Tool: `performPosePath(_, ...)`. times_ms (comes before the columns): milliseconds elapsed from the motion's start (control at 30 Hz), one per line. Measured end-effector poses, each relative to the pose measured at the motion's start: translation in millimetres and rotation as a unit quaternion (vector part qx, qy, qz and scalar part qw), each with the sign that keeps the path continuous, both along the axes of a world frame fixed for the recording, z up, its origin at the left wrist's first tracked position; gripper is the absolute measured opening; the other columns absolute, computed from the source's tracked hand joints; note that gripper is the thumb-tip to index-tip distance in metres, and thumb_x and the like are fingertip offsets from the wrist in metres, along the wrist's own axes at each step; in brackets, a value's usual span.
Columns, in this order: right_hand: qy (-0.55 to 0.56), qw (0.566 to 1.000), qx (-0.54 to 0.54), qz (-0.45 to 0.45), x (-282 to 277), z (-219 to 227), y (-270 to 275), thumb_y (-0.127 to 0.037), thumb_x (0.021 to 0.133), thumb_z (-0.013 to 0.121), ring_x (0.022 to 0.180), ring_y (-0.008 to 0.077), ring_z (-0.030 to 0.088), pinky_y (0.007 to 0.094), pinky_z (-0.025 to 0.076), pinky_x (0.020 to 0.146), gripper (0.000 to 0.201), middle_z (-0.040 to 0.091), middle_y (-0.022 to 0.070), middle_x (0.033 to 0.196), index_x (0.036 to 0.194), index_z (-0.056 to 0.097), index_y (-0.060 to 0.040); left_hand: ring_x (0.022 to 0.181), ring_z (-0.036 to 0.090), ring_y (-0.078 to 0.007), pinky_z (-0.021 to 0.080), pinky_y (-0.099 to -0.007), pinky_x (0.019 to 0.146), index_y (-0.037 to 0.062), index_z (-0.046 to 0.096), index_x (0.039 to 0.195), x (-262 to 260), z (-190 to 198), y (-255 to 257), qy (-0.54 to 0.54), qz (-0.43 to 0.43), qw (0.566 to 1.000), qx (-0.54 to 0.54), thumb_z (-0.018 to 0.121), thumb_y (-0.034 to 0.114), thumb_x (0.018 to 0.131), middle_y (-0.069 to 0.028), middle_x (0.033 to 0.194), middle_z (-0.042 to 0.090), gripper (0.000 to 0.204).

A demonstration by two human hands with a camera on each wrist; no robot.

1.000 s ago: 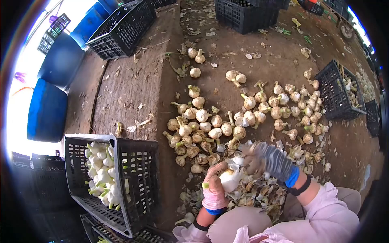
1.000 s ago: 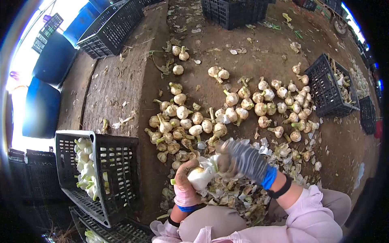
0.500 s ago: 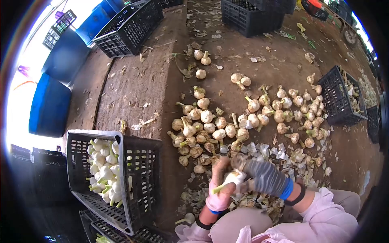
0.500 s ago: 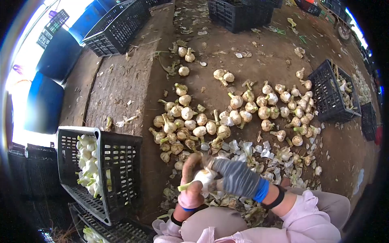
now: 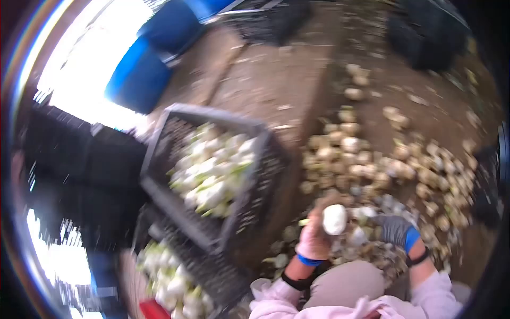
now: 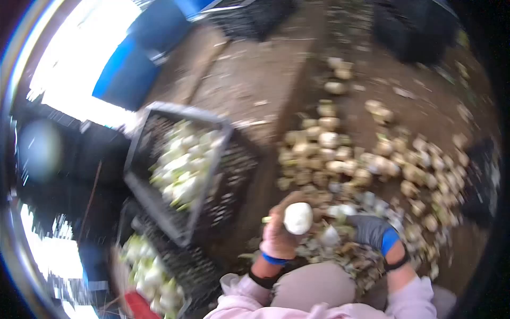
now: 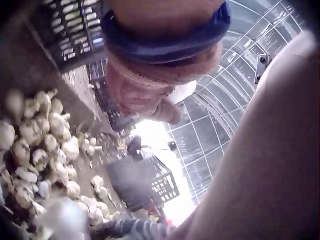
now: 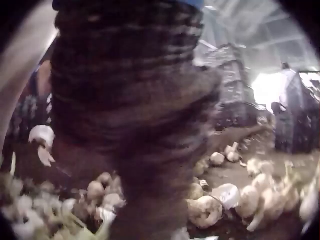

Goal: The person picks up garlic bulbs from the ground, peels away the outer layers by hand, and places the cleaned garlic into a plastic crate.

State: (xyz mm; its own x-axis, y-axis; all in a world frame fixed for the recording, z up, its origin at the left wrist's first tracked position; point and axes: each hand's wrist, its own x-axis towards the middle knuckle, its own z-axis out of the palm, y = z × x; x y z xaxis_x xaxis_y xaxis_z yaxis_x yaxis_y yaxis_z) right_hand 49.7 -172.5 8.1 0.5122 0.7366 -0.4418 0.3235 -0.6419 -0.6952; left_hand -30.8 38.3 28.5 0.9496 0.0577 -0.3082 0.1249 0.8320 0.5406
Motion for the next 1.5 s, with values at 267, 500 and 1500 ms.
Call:
performPosePath(267,-0.199,0.98,-0.005,0.011,-11.8,-45.5,19.3,-0.026,0.081,0.053,0.075,0.0338,0.061,0.0434,0.048,0.067,0.025,0.064,0.0177,0.081,0.091,0.062,-0.0061,0.085,0.059,-0.0264,0.05,-0.0378,0.07,0.0072,0.054,0.107,-98.0,144.2,114.6,-0.007,0.389,0.916,0.091,0.058,0.048,0.081,-0.0129,0.095,0.06,0.048)
performPosePath(500,-0.123,0.974,0.174,-0.081,-16.6,-74.8,18.2,-0.023,0.078,0.052,0.066,0.0317,0.059,0.0441,0.046,0.06,0.018,0.06,0.0138,0.073,0.075,0.062,-0.0079,0.085,0.057,-0.0199,0.05,-0.0349,0.072,0.0023,0.051,0.112,-101.1,127.8,170.5,0.028,0.574,0.778,0.254,0.051,0.036,0.086,-0.0097,0.099,0.059,0.043)
performPosePath(1500,0.324,0.829,0.242,-0.386,44.3,-33.1,-25.0,-0.027,0.074,0.073,0.103,0.0218,0.057,0.0325,0.045,0.088,0.067,0.056,0.0123,0.12,0.129,0.044,-0.0013,0.087,0.061,-0.0338,0.051,-0.04,0.068,0.0112,0.054,0.117,123.7,-32.7,-47.7,-0.105,-0.208,0.577,0.783,0.069,0.02,0.074,-0.0179,0.112,0.055,0.047)
